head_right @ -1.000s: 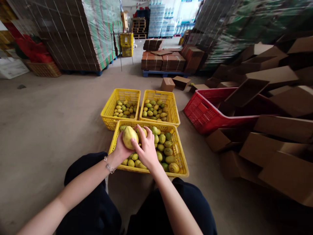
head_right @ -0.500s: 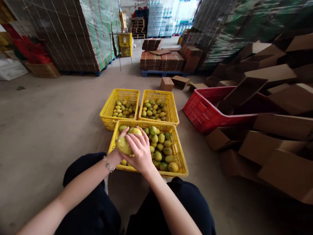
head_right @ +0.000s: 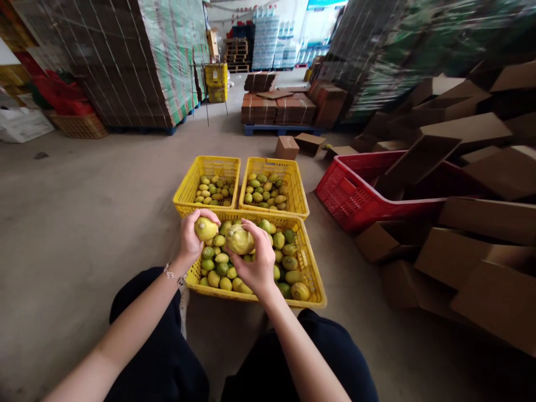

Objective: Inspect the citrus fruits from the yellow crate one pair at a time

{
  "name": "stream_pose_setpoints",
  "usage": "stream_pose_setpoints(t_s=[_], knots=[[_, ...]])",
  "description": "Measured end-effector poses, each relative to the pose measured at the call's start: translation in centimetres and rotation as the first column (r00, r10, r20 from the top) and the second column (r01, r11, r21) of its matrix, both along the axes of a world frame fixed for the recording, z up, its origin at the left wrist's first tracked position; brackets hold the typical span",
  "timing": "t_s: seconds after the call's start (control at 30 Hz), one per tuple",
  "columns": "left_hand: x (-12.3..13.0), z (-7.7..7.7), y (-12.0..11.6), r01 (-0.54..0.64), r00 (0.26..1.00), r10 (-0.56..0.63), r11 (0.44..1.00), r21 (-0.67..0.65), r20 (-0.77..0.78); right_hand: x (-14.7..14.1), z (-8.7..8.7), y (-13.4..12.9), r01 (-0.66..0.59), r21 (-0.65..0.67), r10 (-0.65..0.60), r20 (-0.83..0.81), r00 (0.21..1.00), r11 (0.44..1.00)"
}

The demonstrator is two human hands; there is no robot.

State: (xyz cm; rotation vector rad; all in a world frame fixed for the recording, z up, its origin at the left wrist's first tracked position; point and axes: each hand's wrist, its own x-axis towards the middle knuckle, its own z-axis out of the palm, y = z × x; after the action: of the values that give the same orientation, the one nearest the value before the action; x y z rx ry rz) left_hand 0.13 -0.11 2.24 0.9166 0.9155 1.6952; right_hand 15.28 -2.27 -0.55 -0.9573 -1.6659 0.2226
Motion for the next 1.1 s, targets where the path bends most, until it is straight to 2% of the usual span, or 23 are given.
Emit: stream_pose_setpoints(t_s=[0.1, 0.27, 0.5, 0.57, 0.63, 0.7, 0.8, 0.87, 0.97, 1.0, 1.03, 1.1], knots=[[0.5, -0.2, -0.7, 0.023, 0.997, -0.021, 0.999, 0.022, -0.071, -0.5, -0.1, -0.1, -0.029, 0.016, 0.028, 0.006, 1.0, 0.999], [0.7, -0.2, -1.2, 0.021, 1.0, -0.022, 0.997, -0.067, -0.011, -0.7, -0.1, -0.1, -0.044, 0.03, 0.043, 0.012, 0.999, 0.999], [0.5, -0.2, -1.2, 0.046, 0.994, -0.045, 0.999, 0.008, -0.099, -0.4, -0.3, -0.2, -0.074, 0.082, 0.072, 0.028, 0.997, 0.994], [0.4, -0.1, -0.9, 0.078, 0.991, -0.076, 0.997, 0.011, -0.115, -0.4, -0.2, -0.3, -0.102, 0.003, 0.102, -0.001, 0.995, 0.995], [0.4, -0.1, -0.3, 0.122, 0.991, -0.125, 0.991, -0.061, -0.055, -0.4, 0.0, -0.3, -0.157, -0.183, 0.143, -0.091, 0.986, 0.97], [0.2, 0.0, 0.5, 0.201, 0.978, -0.181, 0.951, -0.236, 0.106, -0.4, 0.3, -0.2, -0.225, -0.396, 0.134, -0.245, 0.96, 0.891], [-0.1, 0.1, 1.6, 0.382, 0.893, -0.174, 0.778, -0.498, 0.414, -0.5, 0.5, 0.4, -0.353, -0.585, -0.008, -0.524, 0.852, 0.73], [-0.3, 0.0, 1.9, 0.474, 0.83, -0.144, 0.691, -0.546, 0.538, -0.5, 0.7, 1.0, -0.472, -0.646, -0.152, -0.671, 0.725, 0.599], [-0.2, -0.1, 1.9, 0.52, 0.798, -0.156, 0.665, -0.536, 0.582, -0.3, 1.0, 1.8, -0.645, -0.674, -0.379, -0.737, 0.559, 0.361], [-0.1, -0.1, 1.8, 0.525, 0.802, -0.172, 0.661, -0.537, 0.572, -0.3, 1.1, 2.0, -0.691, -0.658, -0.434, -0.739, 0.516, 0.3], [0.1, -0.2, 1.8, 0.531, 0.806, -0.193, 0.652, -0.541, 0.559, -0.2, 1.2, 2.1, -0.733, -0.63, -0.473, -0.743, 0.473, 0.256], [0.4, -0.4, 1.6, 0.536, 0.821, -0.24, 0.636, -0.555, 0.518, -0.1, 1.4, 2.2, -0.794, -0.564, -0.517, -0.761, 0.392, 0.227]])
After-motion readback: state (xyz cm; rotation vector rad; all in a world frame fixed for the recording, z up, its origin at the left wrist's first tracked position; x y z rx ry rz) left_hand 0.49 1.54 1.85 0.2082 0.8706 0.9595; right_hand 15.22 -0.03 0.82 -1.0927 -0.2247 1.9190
